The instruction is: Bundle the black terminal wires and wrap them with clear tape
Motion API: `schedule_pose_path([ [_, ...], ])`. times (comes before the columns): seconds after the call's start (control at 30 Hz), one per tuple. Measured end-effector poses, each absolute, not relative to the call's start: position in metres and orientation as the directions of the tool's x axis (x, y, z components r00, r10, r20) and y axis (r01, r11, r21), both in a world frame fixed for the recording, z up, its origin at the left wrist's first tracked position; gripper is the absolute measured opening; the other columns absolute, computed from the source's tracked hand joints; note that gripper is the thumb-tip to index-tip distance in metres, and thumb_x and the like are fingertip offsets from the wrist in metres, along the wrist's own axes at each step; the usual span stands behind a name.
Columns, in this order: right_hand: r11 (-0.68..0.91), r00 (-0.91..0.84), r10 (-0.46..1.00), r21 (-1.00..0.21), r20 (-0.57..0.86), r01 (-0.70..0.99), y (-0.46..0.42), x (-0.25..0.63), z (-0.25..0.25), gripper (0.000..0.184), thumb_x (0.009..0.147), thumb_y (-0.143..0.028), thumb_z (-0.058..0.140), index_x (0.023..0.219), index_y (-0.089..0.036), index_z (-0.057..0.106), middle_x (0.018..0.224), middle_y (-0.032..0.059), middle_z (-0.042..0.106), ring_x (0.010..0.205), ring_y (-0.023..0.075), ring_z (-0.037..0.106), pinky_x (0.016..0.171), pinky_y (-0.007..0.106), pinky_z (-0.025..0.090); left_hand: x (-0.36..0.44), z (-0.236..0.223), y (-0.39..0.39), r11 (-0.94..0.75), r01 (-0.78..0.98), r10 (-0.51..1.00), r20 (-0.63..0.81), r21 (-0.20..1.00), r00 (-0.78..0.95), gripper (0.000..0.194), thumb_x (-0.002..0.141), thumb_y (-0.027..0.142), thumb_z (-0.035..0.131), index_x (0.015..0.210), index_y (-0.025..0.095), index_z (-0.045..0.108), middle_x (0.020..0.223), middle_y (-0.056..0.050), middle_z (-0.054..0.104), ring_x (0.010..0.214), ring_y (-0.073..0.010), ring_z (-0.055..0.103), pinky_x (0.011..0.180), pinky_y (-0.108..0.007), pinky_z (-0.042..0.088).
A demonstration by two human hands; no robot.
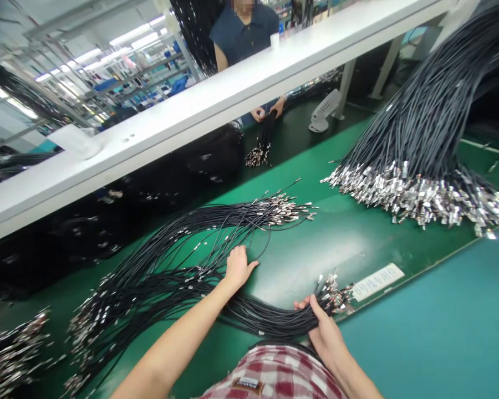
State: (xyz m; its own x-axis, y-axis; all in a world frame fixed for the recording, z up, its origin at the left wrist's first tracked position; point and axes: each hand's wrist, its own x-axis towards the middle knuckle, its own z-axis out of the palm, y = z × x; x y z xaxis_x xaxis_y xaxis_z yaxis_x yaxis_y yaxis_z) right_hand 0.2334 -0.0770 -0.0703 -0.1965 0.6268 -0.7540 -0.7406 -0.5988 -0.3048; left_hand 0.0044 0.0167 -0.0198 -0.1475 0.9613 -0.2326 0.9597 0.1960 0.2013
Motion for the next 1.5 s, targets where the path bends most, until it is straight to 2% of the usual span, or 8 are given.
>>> schedule_pose_path([
  [0.13, -0.585, -0.207, 0.604, -0.253, -0.769, -0.770, -0.076, 0.233, -0.073, 0.030, 0.061, -0.038, 0.089, 0.075, -0.021, 0.068, 0.073, -0.0001, 0.069, 0.080, 0.0193, 0.068, 0.077, 0.029, 0.059, -0.009, -0.037, 0.034, 0.310, 0.934, 0.901, -0.369, 0.179, -0.229, 0.030, 0.085, 0.022, 0.063, 0.111, 0.009, 0.053, 0.117, -0.022, 0.058, 0.106, -0.0299, 0.061, 0.087, -0.039, 0.046],
  [0.3, -0.580, -0.214, 0.578, -0.212, -0.788, -0.786, -0.076, 0.232, -0.077, 0.028, 0.062, -0.035, 0.088, 0.075, -0.021, 0.068, 0.073, -0.0001, 0.069, 0.078, 0.0185, 0.069, 0.076, 0.028, 0.059, -0.021, -0.031, 0.025, 0.196, 0.921, 0.894, -0.447, 0.337, -0.026, 0.008, 0.084, 0.014, 0.056, 0.077, 0.016, 0.056, 0.082, -0.005, 0.064, 0.084, -0.0192, 0.063, 0.078, -0.029, 0.044],
  [0.5, -0.604, -0.222, 0.566, -0.217, -0.794, -0.767, -0.074, 0.232, -0.076, 0.035, 0.056, -0.037, 0.091, 0.073, -0.019, 0.067, 0.071, 0.0012, 0.069, 0.076, 0.0192, 0.068, 0.074, 0.029, 0.058, -0.063, -0.004, 0.009, 0.337, 0.498, 0.754, -0.546, 0.799, 0.365, 0.030, 0.073, 0.040, 0.070, 0.067, 0.016, 0.053, 0.064, 0.003, 0.057, 0.064, -0.0117, 0.056, 0.066, -0.026, 0.046],
  [0.7, -0.614, -0.207, 0.562, -0.236, -0.801, -0.753, -0.071, 0.232, -0.075, 0.034, 0.059, -0.039, 0.090, 0.073, -0.020, 0.066, 0.070, 0.0002, 0.068, 0.076, 0.0204, 0.068, 0.075, 0.033, 0.058, -0.026, -0.030, 0.029, 0.632, 0.403, 0.515, -0.747, 0.662, 0.420, 0.048, 0.059, 0.052, 0.083, 0.072, 0.015, 0.055, 0.059, -0.001, 0.064, 0.049, -0.0112, 0.059, 0.053, -0.024, 0.046],
  [0.87, -0.589, -0.183, 0.615, -0.294, -0.767, -0.753, -0.071, 0.230, -0.071, 0.032, 0.062, -0.042, 0.088, 0.071, -0.021, 0.065, 0.066, -0.0015, 0.064, 0.073, 0.0196, 0.066, 0.076, 0.035, 0.057, 0.033, -0.032, 0.074, 0.610, 0.248, 0.728, -0.656, 0.753, 0.203, 0.040, 0.077, 0.051, 0.069, 0.085, 0.012, 0.060, 0.054, 0.006, 0.052, 0.041, -0.0044, 0.042, 0.044, -0.018, 0.030],
  [1.03, -0.568, -0.192, 0.644, -0.295, -0.741, -0.768, -0.069, 0.229, -0.070, 0.032, 0.064, -0.043, 0.086, 0.071, -0.020, 0.065, 0.065, -0.0013, 0.062, 0.071, 0.0184, 0.064, 0.072, 0.033, 0.056, 0.033, -0.012, 0.074, 0.264, 0.345, 0.769, -0.412, 0.901, 0.489, 0.043, 0.083, 0.051, 0.061, 0.101, 0.012, 0.068, 0.059, 0.005, 0.049, 0.051, -0.0070, 0.040, 0.051, -0.021, 0.031],
  [1.27, -0.562, -0.216, 0.600, -0.215, -0.770, -0.798, -0.066, 0.231, -0.064, 0.032, 0.062, -0.039, 0.088, 0.069, -0.018, 0.065, 0.064, -0.0010, 0.062, 0.069, 0.0168, 0.063, 0.070, 0.030, 0.054, 0.024, -0.035, 0.058, -0.077, 0.836, 0.951, -0.212, 0.543, 0.224, 0.020, 0.080, 0.015, 0.065, 0.099, 0.017, 0.064, 0.091, -0.005, 0.061, 0.090, -0.0187, 0.057, 0.086, -0.033, 0.046],
  [1.5, -0.546, -0.188, 0.595, -0.223, -0.781, -0.807, -0.065, 0.231, -0.061, 0.031, 0.063, -0.038, 0.087, 0.069, -0.017, 0.065, 0.064, 0.0003, 0.063, 0.071, 0.0200, 0.065, 0.073, 0.034, 0.054, 0.053, -0.051, 0.055, -0.260, 0.917, 0.909, -0.243, 0.304, 0.338, 0.005, 0.089, 0.017, 0.057, 0.090, 0.016, 0.062, 0.093, -0.008, 0.062, 0.097, -0.0224, 0.058, 0.087, -0.034, 0.046],
])
